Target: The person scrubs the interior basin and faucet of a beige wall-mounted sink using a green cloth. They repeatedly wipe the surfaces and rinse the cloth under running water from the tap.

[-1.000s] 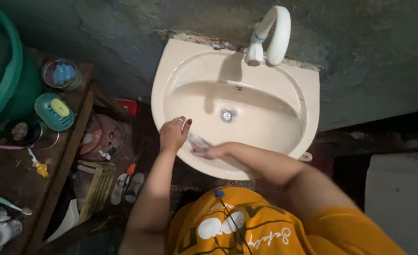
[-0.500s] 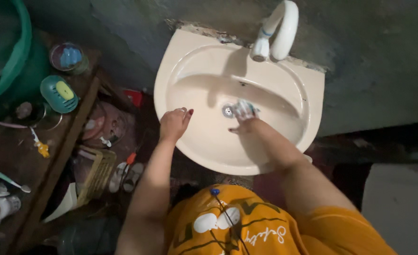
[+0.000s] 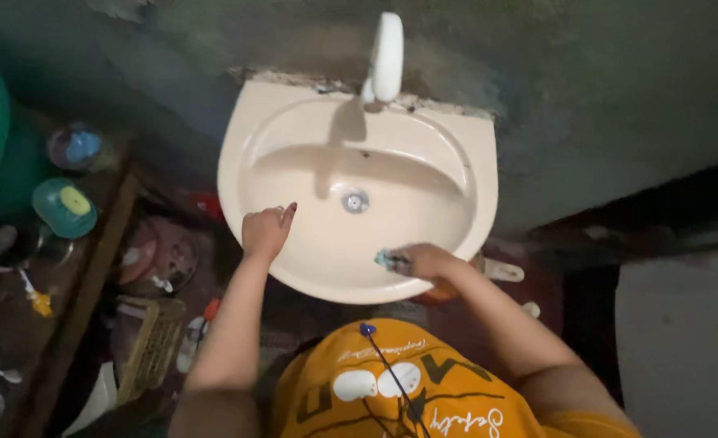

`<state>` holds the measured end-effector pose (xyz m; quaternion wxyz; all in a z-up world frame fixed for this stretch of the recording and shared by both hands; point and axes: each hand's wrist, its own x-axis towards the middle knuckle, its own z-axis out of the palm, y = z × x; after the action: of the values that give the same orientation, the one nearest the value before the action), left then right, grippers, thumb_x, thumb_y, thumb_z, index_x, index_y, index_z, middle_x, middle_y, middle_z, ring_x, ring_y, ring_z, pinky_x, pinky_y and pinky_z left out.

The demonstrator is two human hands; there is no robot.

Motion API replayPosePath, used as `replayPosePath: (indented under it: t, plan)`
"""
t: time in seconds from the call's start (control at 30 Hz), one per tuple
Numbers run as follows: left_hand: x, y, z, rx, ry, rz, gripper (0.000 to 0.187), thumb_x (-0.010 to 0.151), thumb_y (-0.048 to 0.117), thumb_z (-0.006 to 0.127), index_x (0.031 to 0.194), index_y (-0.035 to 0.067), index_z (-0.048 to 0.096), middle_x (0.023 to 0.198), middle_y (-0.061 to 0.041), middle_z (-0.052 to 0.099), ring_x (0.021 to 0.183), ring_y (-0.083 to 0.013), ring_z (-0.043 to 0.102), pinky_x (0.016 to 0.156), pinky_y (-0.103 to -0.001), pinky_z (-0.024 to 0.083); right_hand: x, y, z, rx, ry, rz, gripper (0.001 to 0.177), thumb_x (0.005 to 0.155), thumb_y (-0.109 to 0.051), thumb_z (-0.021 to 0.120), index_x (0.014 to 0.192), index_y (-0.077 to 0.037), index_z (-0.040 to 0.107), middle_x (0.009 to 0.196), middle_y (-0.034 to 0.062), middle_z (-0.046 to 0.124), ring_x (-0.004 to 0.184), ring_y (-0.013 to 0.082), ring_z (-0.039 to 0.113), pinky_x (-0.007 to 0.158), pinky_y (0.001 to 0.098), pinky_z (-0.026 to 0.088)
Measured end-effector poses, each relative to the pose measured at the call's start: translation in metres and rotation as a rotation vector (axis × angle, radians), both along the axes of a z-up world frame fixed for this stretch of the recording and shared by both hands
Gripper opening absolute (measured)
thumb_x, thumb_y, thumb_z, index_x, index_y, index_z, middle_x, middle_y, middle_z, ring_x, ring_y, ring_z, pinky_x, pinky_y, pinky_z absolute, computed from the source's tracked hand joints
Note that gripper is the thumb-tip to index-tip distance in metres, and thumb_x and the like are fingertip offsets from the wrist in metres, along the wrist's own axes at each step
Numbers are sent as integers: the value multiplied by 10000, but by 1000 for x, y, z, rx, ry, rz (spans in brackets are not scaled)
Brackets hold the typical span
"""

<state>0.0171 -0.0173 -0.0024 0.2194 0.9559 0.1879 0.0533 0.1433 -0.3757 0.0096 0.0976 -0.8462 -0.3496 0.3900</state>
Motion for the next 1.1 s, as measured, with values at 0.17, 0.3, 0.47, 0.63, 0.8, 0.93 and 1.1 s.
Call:
replayPosePath:
  t: [0.17, 0.3, 0.47, 0.63, 0.8, 0.93, 1.1]
  plan:
    - [38, -84, -23, -465, 252, -110, 468, 969, 440, 605, 1194, 53, 741, 1225, -195, 704, 1157, -371, 636, 994, -426, 478, 27, -34, 16, 152, -386, -85, 325, 857, -283, 664, 1153, -189, 762, 1118, 143, 741, 1044, 349, 685, 948, 458, 525]
    - [78, -185, -43, -913, 427, -244, 585, 885, 365, 666, 1365, 40, 591, 1315, -212, 680, 1174, -322, 705, 1001, -390, 549, 68, -48, 12, 233, -497, -205, 251, 935, -314, 637, 1066, -146, 770, 1004, 171, 746, 938, 386, 691, 871, 495, 530]
    - [86, -251, -79, -634, 608, -585, 899, 953, 720, 409, 1420, -23, 605, 1515, -265, 509, 1375, -367, 513, 1183, -418, 349, 102, -48, -6, 327, -640, -81, 300, 860, -303, 628, 1065, -130, 762, 913, 198, 733, 853, 407, 689, 779, 519, 531]
    - [30, -219, -71, -522, 433, -760, 880, 997, 690, 343, 1588, 40, 289, 1656, -217, 214, 1490, -387, 226, 1191, -483, 201, 84, -45, 13, 270, -554, -191, 323, 976, -399, 595, 1021, -125, 760, 908, 193, 736, 873, 407, 686, 806, 516, 535]
    - [-31, -123, -17, 62, 761, -344, 651, 1005, 582, 322, 1465, 186, 558, 1563, -52, 491, 1446, -282, 457, 1229, -504, 276, 76, -48, 25, 362, -567, -184, 319, 952, -392, 598, 1027, -129, 762, 901, 197, 736, 855, 408, 691, 801, 510, 543]
    - [-53, -83, -3, 538, 438, -103, 640, 935, 496, 435, 1302, 16, 648, 1461, -198, 536, 1364, -314, 492, 1162, -509, 275, 78, -47, 18, 301, -598, -175, 304, 946, -381, 601, 1020, -137, 767, 903, 196, 737, 855, 400, 699, 814, 505, 548]
    - [-68, -155, 13, 263, 222, -115, 492, 952, 393, 479, 1123, 12, 739, 1239, -238, 667, 1189, -410, 593, 1152, -546, 297, 73, -47, 16, 291, -616, -181, 320, 948, -399, 604, 1007, -130, 767, 896, 190, 739, 865, 391, 703, 813, 499, 551]
